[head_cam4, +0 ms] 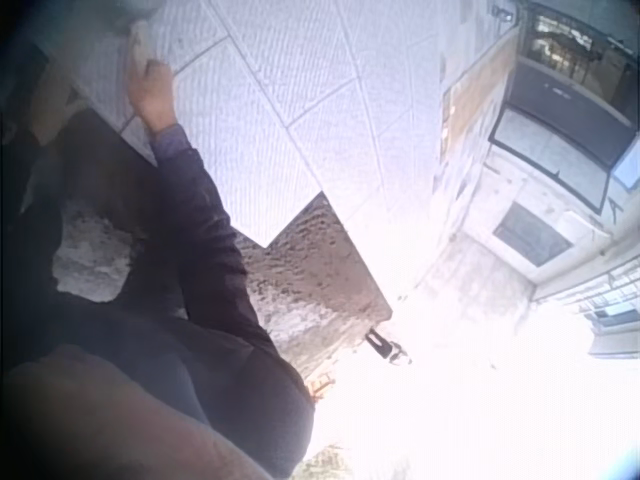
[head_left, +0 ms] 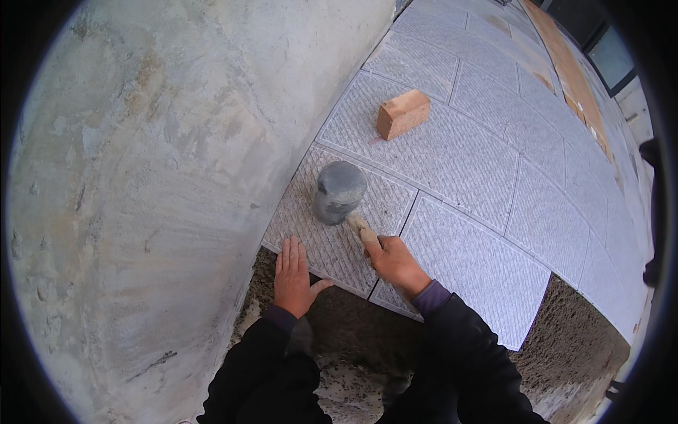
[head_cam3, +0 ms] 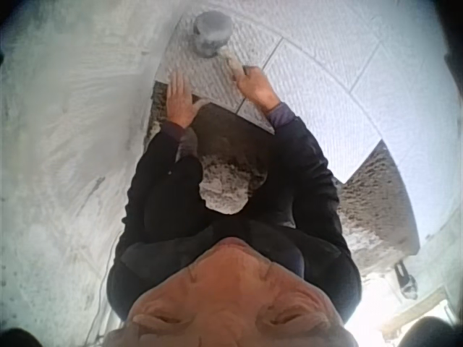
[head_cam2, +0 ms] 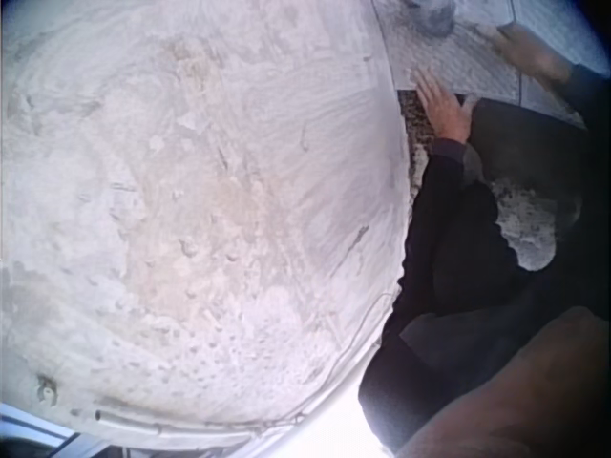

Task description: The person spreads cement on a floor using a trowel, then places a tile and taps it with a rubber mallet to level it. The person repeats this process for multiple tiles, ensuring they are aligned and secure.

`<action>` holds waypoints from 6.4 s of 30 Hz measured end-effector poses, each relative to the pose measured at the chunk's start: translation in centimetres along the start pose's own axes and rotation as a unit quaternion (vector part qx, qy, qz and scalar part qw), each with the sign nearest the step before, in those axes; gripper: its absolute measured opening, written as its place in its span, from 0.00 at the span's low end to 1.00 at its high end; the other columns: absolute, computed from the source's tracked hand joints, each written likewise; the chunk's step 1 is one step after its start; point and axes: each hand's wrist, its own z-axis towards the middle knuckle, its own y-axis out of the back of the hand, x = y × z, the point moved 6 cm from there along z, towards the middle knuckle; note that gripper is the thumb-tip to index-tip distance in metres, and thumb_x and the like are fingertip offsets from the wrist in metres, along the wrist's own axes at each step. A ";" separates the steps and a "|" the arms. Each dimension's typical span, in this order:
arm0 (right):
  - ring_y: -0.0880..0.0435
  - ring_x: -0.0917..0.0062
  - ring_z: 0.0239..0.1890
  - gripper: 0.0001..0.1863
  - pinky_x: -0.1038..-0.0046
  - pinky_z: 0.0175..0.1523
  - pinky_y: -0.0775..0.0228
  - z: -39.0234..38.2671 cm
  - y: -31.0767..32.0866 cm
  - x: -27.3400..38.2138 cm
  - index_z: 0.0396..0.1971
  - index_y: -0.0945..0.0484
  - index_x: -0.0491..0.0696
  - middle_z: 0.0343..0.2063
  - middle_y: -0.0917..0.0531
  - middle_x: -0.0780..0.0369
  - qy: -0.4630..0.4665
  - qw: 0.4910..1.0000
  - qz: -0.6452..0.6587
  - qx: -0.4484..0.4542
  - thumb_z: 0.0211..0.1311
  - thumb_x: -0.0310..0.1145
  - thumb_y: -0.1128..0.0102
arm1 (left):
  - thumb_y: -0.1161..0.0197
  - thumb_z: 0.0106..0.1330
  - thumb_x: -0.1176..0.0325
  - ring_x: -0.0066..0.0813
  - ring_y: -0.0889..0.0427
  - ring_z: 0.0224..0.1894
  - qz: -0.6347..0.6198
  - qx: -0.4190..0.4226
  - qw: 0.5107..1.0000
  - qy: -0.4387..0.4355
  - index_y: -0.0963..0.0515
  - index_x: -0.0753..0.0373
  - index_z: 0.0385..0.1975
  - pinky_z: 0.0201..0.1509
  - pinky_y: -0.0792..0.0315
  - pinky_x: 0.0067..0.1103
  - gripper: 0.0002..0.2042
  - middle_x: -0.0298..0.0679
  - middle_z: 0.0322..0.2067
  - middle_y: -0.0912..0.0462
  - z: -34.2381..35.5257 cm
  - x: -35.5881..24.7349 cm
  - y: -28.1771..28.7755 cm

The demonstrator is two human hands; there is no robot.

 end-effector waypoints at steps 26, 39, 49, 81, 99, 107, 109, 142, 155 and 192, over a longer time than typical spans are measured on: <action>0.35 0.86 0.13 0.23 0.76 0.18 0.40 -5.6 5.7 -2.2 0.29 0.29 0.50 0.16 0.31 0.70 -0.144 0.939 0.277 0.145 0.75 0.51 0.31 | 0.30 0.75 0.56 0.31 0.11 0.44 -0.579 -0.026 0.700 0.418 0.19 0.67 0.50 0.45 0.18 0.29 0.19 0.39 0.43 0.13 -4.0 4.1 0.6; 0.39 0.87 0.13 0.24 0.78 0.20 0.47 -19.2 16.8 -21.2 0.24 0.33 0.54 0.16 0.34 0.72 -0.241 0.882 0.382 0.134 0.70 0.48 0.26 | 0.34 0.77 0.64 0.33 0.10 0.41 -0.692 -0.014 0.560 0.454 0.20 0.62 0.37 0.47 0.17 0.25 0.09 0.35 0.35 0.15 -3.1 4.5 -4.0; 0.15 0.69 0.24 0.25 0.62 0.32 0.24 -18.7 20.6 -14.3 0.25 0.18 0.42 0.19 0.19 0.58 -0.029 0.903 -0.428 -0.029 0.63 0.51 0.23 | 0.32 0.76 0.62 0.36 0.08 0.41 -0.648 0.025 0.601 0.468 0.21 0.65 0.37 0.42 0.16 0.26 0.12 0.38 0.36 0.15 -2.5 5.2 -4.2; 0.19 0.48 0.52 0.19 0.53 0.57 0.24 18.2 0.9 6.1 0.41 0.18 0.37 0.43 0.17 0.45 0.251 0.855 -0.381 -0.248 0.68 0.41 0.35 | 0.27 0.73 0.62 0.28 0.15 0.32 -0.670 -0.033 0.588 0.451 0.23 0.61 0.32 0.40 0.21 0.27 0.13 0.37 0.29 0.17 -2.6 5.4 -5.9; 0.17 0.54 0.46 0.12 0.57 0.47 0.23 -4.3 -6.2 9.5 0.45 0.19 0.45 0.39 0.18 0.52 0.452 0.887 -0.045 -0.081 0.73 0.38 0.38 | 0.36 0.76 0.63 0.34 0.11 0.36 -0.582 0.217 0.749 0.231 0.20 0.73 0.50 0.42 0.18 0.31 0.16 0.47 0.31 0.13 -3.4 -1.6 4.6; 0.14 0.54 0.40 0.13 0.54 0.41 0.22 -3.8 5.0 3.8 0.49 0.18 0.47 0.35 0.17 0.53 0.311 0.926 -0.166 -0.138 0.75 0.39 0.41 | 0.42 0.75 0.76 0.46 0.13 0.45 -0.828 0.106 0.540 0.109 0.27 0.75 0.64 0.56 0.21 0.41 0.20 0.48 0.37 0.14 -1.2 -3.9 16.8; 0.15 0.55 0.39 0.13 0.56 0.43 0.21 -5.7 11.8 2.2 0.46 0.17 0.43 0.39 0.14 0.54 0.336 0.872 -0.214 -0.285 0.70 0.36 0.33 | 0.40 0.75 0.74 0.42 0.14 0.44 -0.745 0.113 0.632 0.179 0.27 0.74 0.65 0.55 0.21 0.37 0.20 0.46 0.36 0.15 1.7 -3.3 14.4; 0.17 0.60 0.35 0.12 0.60 0.44 0.27 -7.9 20.8 -8.0 0.32 0.16 0.46 0.28 0.16 0.58 0.072 0.871 -0.296 -0.384 0.64 0.39 0.28 | 0.35 0.63 0.73 0.60 0.11 0.46 0.078 -0.123 0.989 0.004 0.15 0.67 0.38 0.50 0.18 0.46 0.07 0.57 0.43 0.11 60.9 -4.0 -1.5; 0.17 0.60 0.36 0.12 0.60 0.45 0.27 -7.7 20.7 -8.1 0.32 0.15 0.46 0.30 0.15 0.59 0.053 0.873 -0.302 -0.378 0.63 0.40 0.28 | 0.31 0.65 0.63 0.59 0.12 0.42 0.013 -0.160 0.987 -0.026 0.17 0.67 0.36 0.49 0.19 0.46 0.12 0.56 0.37 0.12 61.6 -3.2 -2.0; 0.16 0.59 0.35 0.10 0.59 0.44 0.28 -7.9 19.9 -9.5 0.27 0.16 0.45 0.29 0.14 0.57 0.097 0.862 -0.276 -0.414 0.64 0.36 0.31 | 0.36 0.69 0.67 0.61 0.13 0.38 -0.014 -0.211 0.975 0.069 0.16 0.65 0.35 0.44 0.22 0.47 0.08 0.56 0.33 0.12 29.8 4.4 0.1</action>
